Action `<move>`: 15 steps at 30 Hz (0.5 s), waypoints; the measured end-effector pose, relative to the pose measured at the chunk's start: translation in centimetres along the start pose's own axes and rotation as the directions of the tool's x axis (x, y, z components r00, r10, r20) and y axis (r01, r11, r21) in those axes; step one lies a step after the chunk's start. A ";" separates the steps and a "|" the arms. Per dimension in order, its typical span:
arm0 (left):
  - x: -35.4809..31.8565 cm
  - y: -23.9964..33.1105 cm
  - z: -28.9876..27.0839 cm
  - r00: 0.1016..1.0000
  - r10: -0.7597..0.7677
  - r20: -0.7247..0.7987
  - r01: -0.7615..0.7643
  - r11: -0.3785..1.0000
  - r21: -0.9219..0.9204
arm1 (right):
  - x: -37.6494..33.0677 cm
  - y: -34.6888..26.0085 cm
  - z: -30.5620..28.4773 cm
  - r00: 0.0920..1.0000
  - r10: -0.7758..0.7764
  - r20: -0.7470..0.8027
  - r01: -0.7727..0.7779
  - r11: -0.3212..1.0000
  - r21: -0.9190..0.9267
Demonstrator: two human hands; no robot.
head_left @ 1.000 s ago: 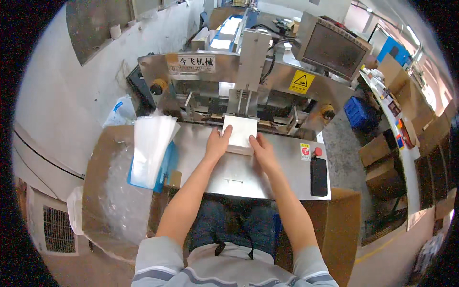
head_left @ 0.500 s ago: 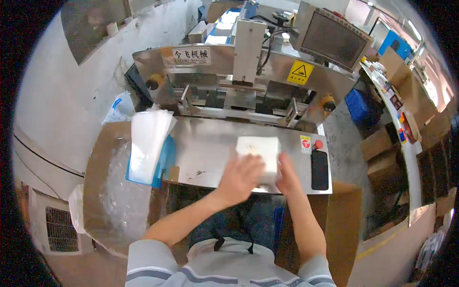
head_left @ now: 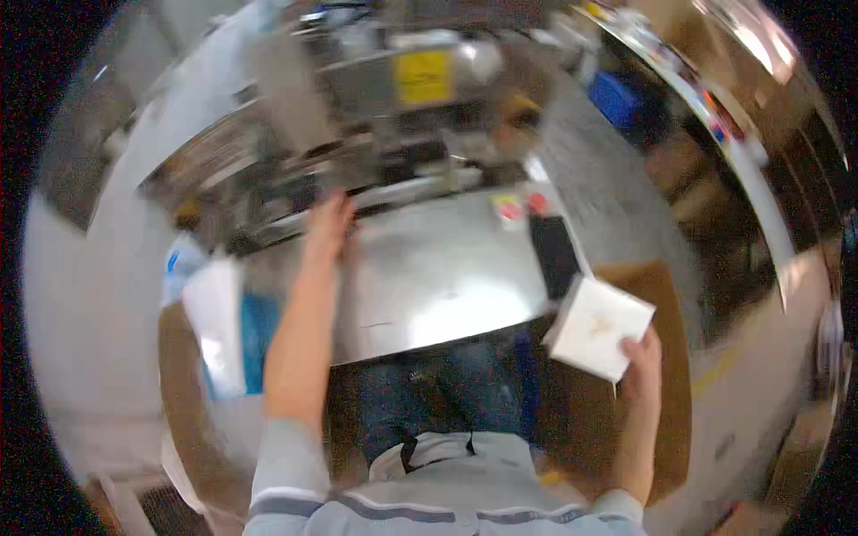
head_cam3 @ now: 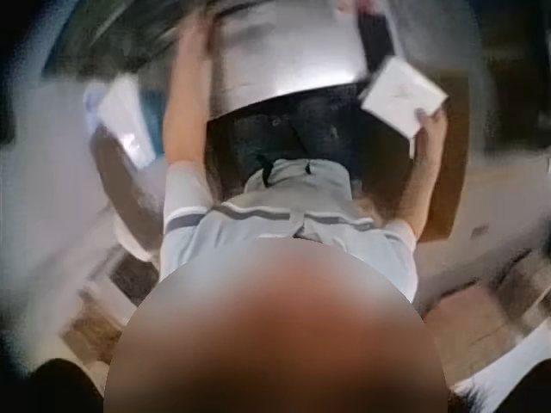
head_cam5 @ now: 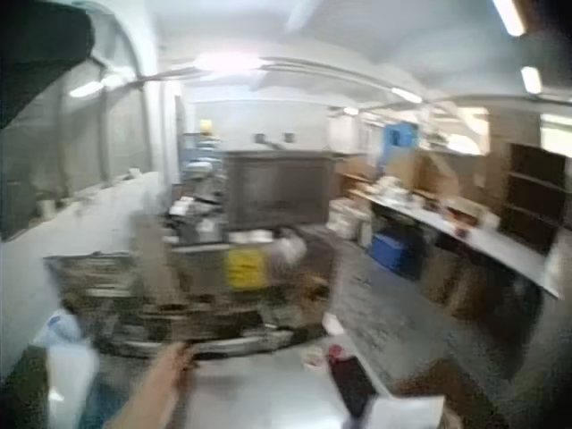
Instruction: Apply liquid to a production machine and then manually bag stacks of paper into plastic sleeves.
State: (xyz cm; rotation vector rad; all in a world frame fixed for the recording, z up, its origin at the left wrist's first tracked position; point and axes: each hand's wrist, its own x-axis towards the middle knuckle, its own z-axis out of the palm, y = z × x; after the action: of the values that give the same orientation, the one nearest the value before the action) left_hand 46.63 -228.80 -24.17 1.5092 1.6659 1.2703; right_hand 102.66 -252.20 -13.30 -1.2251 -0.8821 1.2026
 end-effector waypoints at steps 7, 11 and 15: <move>-6.6 -0.3 -5.6 0.995 0.085 0.052 -0.087 0.996 0.027 | -5.5 4.2 -18.8 0.846 -0.064 -0.530 -0.400 0.581 -0.709; -12.2 8.2 -3.4 0.979 -0.183 0.086 0.188 0.981 -0.048 | -12.6 19.9 -30.8 0.707 0.354 -0.612 -0.668 0.618 -0.415; -14.1 9.2 -8.9 0.985 -0.099 0.143 0.067 0.974 0.214 | -22.1 29.1 -36.2 0.613 0.713 -0.341 -0.732 0.675 0.096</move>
State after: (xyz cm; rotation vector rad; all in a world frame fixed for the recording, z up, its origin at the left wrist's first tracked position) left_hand 45.98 -245.51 -15.01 1.5952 1.7851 0.9345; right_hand 127.69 -283.36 -45.67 -1.8729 -0.1017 1.5124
